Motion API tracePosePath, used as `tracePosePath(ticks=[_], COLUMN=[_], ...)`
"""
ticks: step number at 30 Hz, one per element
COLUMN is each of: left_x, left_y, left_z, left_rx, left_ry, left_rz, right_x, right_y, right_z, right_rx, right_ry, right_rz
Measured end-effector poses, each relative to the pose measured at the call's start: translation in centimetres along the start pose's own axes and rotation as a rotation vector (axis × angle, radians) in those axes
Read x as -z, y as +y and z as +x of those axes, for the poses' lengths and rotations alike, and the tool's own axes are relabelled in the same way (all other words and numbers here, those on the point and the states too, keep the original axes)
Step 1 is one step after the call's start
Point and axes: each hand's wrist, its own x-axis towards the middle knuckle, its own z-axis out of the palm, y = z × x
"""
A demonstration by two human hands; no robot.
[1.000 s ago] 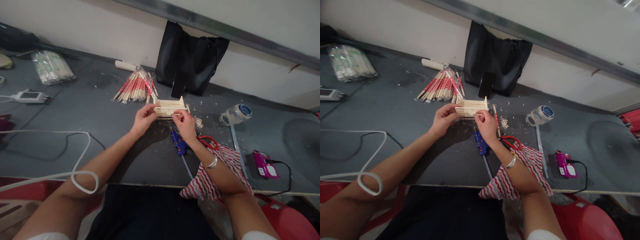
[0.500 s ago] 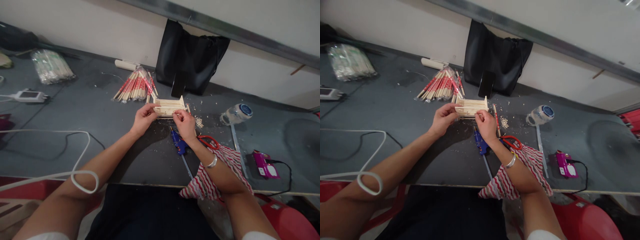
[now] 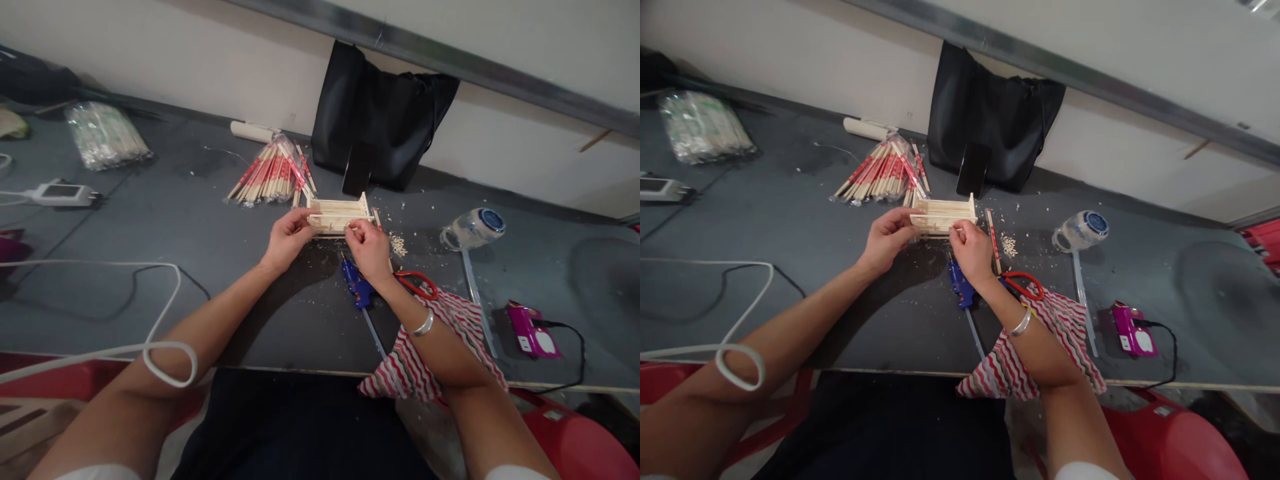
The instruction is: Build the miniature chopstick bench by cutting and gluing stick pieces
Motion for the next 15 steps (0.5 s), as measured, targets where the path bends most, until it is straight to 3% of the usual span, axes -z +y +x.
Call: tracePosePath(ticks=[15], left_x=[0.07], left_y=[-0.16], left_z=[0.03], left_rx=[-0.027], left_ry=[-0.002], left_rz=[0.018], right_x=[0.05], right_y=[0.11], right_z=[0.09], right_rx=[0.01], right_ry=[-0.043], right_rz=[-0.032])
